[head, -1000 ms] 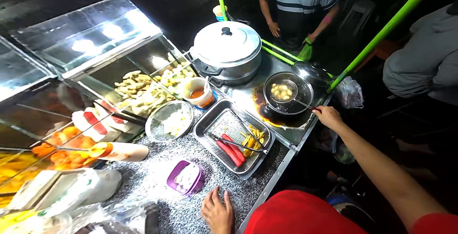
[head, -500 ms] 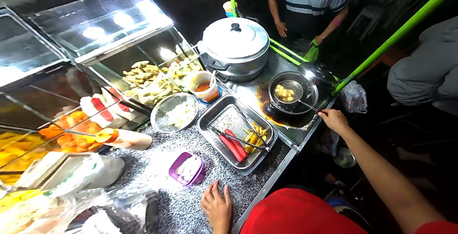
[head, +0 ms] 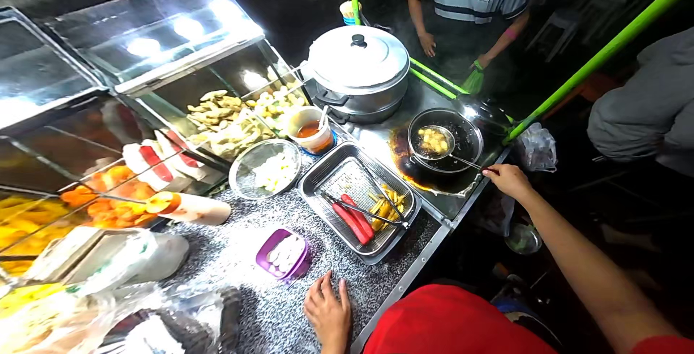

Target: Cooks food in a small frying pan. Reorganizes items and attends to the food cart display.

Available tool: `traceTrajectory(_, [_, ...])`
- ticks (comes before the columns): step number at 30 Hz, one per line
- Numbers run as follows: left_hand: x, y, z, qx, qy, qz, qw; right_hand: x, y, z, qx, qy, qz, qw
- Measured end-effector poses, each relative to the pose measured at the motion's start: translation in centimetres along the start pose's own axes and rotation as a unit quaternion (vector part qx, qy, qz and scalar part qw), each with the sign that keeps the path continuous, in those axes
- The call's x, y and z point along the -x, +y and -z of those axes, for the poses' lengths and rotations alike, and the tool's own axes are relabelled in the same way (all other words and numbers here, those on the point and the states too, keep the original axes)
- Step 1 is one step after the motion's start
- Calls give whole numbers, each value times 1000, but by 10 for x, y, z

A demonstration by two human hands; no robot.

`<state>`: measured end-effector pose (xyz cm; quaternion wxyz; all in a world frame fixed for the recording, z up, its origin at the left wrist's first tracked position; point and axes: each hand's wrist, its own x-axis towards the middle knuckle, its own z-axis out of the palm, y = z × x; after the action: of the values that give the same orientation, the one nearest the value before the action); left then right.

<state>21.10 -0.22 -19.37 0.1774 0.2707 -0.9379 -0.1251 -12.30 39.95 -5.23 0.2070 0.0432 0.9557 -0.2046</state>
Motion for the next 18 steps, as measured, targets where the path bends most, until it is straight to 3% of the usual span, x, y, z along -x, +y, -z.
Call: traceTrajectory(18, [-1,1,1,3,-3,2,1000,-7,-15,4,56,10,-13,998])
